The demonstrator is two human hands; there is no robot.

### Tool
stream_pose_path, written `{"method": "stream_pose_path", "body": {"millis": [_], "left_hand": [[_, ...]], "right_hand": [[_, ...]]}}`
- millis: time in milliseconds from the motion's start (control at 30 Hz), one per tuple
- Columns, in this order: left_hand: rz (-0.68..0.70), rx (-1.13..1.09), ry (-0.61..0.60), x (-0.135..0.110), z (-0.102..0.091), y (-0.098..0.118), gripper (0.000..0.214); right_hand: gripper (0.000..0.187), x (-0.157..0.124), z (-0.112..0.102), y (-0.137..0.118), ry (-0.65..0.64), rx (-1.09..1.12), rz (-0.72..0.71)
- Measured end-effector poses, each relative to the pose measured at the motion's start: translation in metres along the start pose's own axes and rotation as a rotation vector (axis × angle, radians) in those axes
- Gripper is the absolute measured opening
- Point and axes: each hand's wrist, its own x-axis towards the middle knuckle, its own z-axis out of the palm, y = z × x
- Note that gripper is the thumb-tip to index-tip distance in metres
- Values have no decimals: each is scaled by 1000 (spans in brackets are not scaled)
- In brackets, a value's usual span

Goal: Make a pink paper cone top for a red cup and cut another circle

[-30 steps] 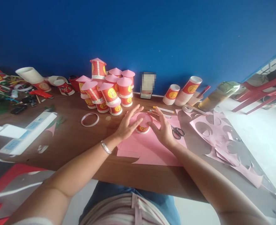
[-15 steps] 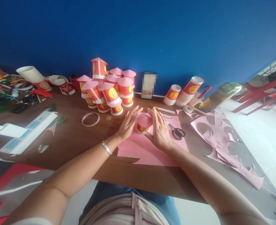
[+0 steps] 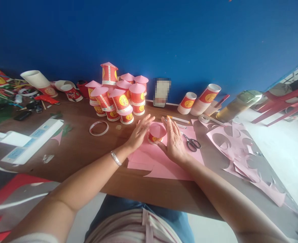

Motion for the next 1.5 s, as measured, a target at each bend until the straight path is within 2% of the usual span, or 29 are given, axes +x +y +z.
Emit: {"method": "stream_pose_path", "body": {"millis": [300, 533, 700, 933, 1200, 1500], "left_hand": [[-26, -166, -25, 6, 4, -10, 60], [-17, -79, 28, 6, 0, -12, 47], [-28, -101, 14, 7, 2, -13, 57], [-35, -166, 80, 8, 0, -19, 61], [-27, -121, 5, 8, 4, -18, 63], [-5, -61, 30, 8, -2, -23, 52]], "right_hand": [[101, -2, 6, 4, -35, -2, -4], [98, -3, 4, 2, -7, 2, 0], [98, -4, 7, 3, -14, -1, -10], [97, -5, 9, 8, 14, 16, 29], [99, -5, 8, 7, 8, 19, -1], [97, -5, 10, 9, -1, 47, 17]]}}
